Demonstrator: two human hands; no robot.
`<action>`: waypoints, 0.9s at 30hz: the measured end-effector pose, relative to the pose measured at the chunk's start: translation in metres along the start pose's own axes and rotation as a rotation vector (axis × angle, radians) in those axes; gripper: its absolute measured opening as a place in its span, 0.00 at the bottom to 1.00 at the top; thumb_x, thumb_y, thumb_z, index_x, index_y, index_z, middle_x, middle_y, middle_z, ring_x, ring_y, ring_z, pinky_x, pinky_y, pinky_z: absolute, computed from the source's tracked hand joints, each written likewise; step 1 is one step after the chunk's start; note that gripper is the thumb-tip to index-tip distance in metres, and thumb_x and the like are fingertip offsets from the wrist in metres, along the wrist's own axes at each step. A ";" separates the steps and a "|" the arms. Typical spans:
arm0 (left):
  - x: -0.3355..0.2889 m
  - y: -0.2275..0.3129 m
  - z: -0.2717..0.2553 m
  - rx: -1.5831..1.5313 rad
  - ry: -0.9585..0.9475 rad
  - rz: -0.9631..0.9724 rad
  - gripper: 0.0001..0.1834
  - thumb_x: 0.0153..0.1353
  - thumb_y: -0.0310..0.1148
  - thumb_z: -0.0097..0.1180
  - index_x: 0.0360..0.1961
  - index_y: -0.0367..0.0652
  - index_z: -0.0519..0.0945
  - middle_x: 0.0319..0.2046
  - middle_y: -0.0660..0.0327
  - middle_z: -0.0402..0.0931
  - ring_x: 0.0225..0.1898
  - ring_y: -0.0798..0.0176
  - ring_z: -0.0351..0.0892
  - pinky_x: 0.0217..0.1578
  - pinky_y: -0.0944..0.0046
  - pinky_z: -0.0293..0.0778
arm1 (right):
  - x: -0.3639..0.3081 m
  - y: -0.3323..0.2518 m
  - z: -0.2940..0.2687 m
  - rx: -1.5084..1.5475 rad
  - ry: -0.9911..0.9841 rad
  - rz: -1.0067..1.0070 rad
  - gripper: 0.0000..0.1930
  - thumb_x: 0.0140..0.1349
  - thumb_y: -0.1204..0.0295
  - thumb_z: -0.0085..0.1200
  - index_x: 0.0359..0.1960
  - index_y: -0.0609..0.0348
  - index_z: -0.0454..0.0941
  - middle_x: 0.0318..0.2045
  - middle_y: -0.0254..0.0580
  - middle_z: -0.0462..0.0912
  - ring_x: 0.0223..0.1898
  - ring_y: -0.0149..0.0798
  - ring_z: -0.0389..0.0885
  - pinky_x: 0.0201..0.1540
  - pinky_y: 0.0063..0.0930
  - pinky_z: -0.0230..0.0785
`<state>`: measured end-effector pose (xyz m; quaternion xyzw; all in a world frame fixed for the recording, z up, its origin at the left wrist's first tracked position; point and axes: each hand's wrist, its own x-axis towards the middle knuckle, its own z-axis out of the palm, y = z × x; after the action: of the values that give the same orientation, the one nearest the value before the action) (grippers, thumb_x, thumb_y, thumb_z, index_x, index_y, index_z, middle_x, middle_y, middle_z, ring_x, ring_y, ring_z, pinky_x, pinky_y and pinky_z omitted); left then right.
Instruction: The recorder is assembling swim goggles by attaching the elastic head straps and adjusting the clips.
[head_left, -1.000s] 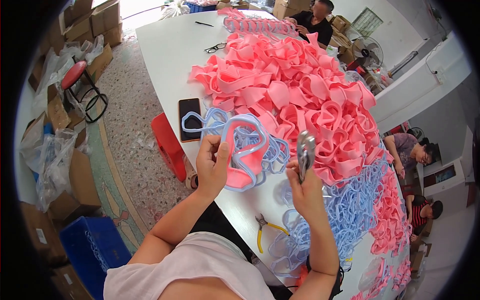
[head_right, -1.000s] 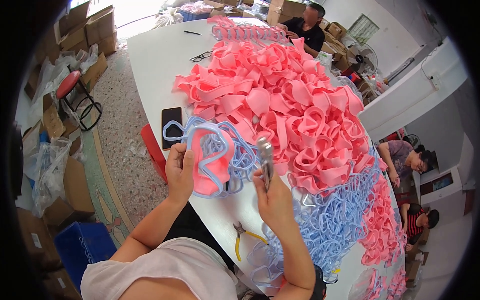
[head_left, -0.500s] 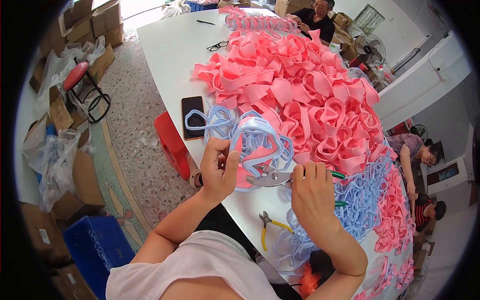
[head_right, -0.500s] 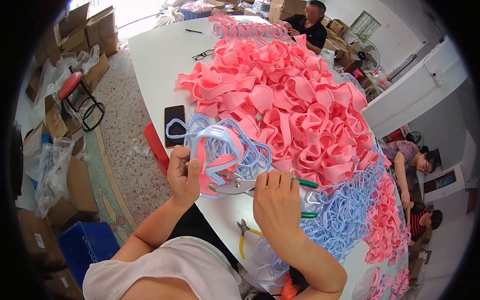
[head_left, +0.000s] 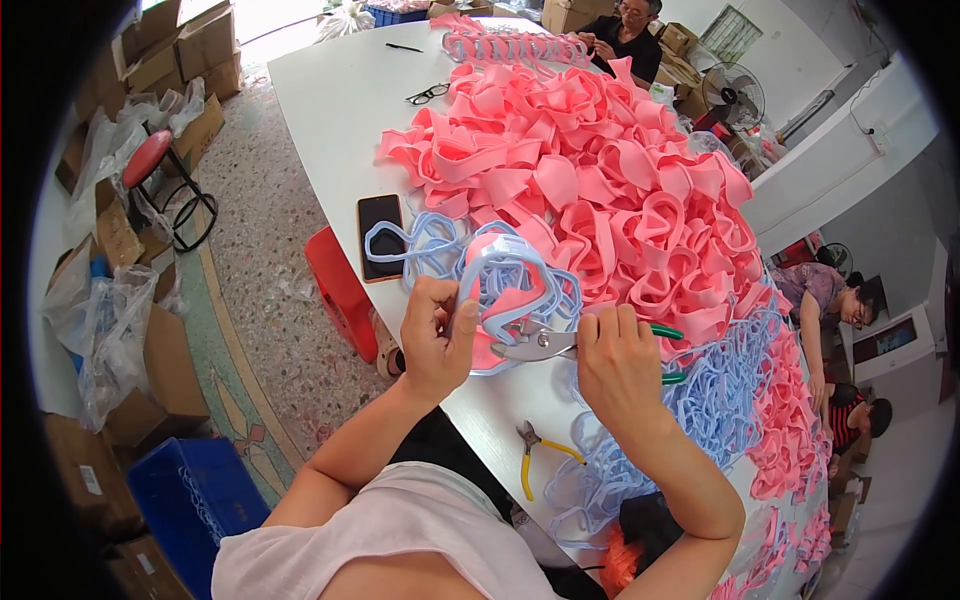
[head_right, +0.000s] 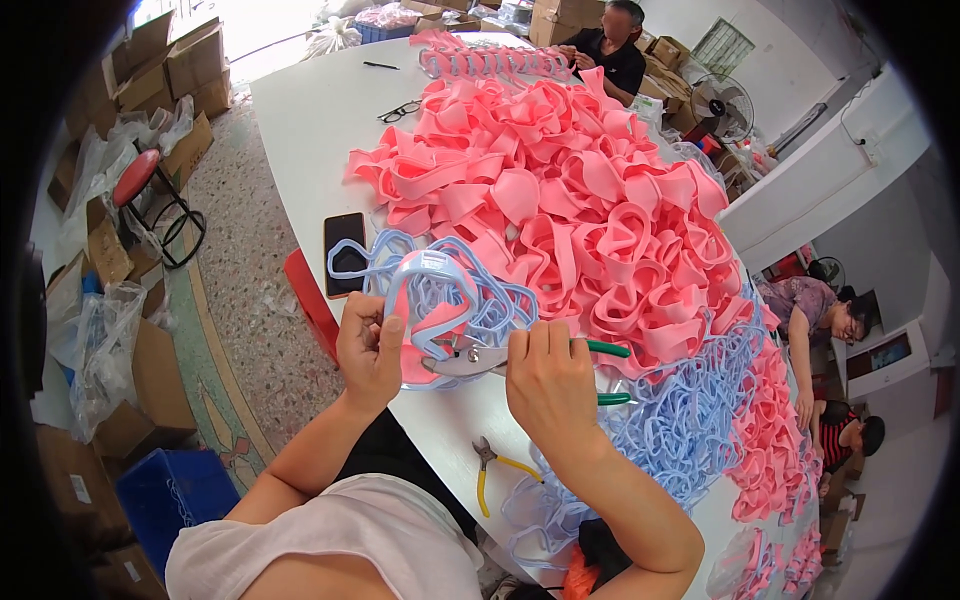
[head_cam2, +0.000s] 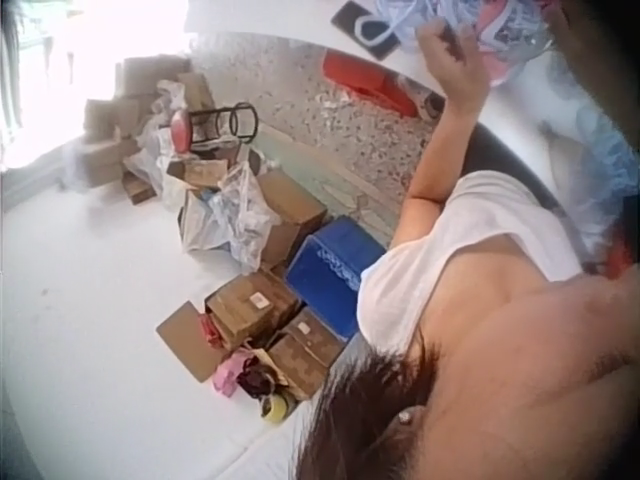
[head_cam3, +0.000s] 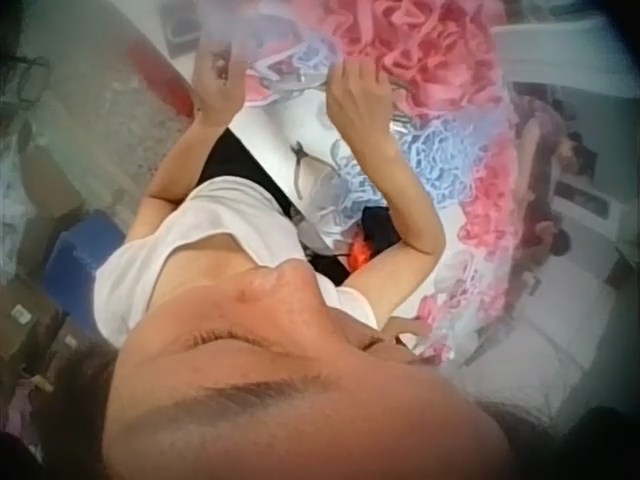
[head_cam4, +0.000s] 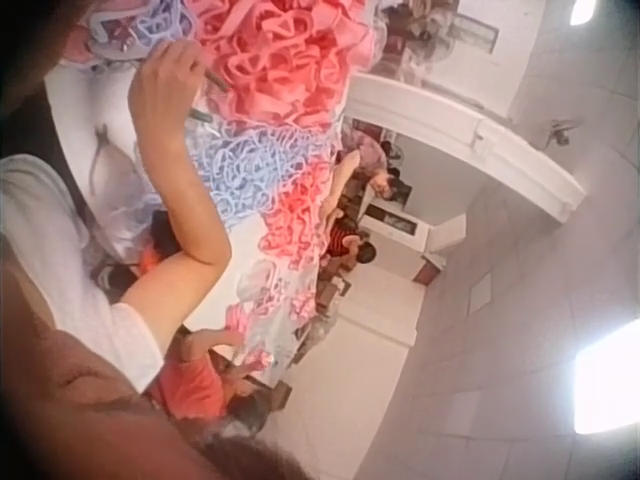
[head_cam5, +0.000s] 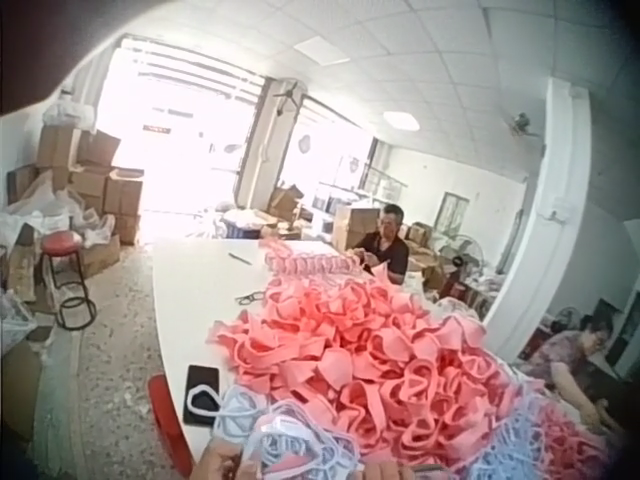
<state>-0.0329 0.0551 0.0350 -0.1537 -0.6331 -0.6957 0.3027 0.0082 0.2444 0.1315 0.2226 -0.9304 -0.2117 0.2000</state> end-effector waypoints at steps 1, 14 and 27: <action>0.001 0.000 -0.002 0.002 0.000 0.002 0.09 0.65 0.31 0.54 0.37 0.39 0.69 0.28 0.65 0.62 0.22 0.76 0.57 0.19 0.73 0.55 | -0.001 0.000 -0.003 0.008 0.009 0.017 0.05 0.51 0.71 0.52 0.24 0.56 0.68 0.24 0.39 0.70 0.31 0.38 0.70 0.31 0.32 0.62; -0.001 -0.006 -0.004 0.042 0.014 0.121 0.11 0.64 0.34 0.56 0.38 0.38 0.69 0.28 0.63 0.63 0.22 0.74 0.57 0.21 0.72 0.54 | 0.003 0.009 -0.002 -0.061 -0.021 -0.094 0.06 0.48 0.71 0.52 0.21 0.54 0.67 0.20 0.35 0.68 0.27 0.35 0.69 0.26 0.29 0.60; 0.000 -0.017 0.009 -0.392 0.211 -0.440 0.14 0.69 0.40 0.50 0.41 0.38 0.69 0.35 0.66 0.70 0.34 0.78 0.65 0.36 0.76 0.64 | -0.006 -0.006 -0.006 0.235 -0.081 0.154 0.06 0.50 0.75 0.52 0.29 0.62 0.70 0.30 0.46 0.71 0.37 0.44 0.71 0.37 0.34 0.66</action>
<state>-0.0452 0.0645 0.0231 0.0046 -0.4702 -0.8653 0.1735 0.0175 0.2405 0.1321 0.1636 -0.9705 -0.0939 0.1504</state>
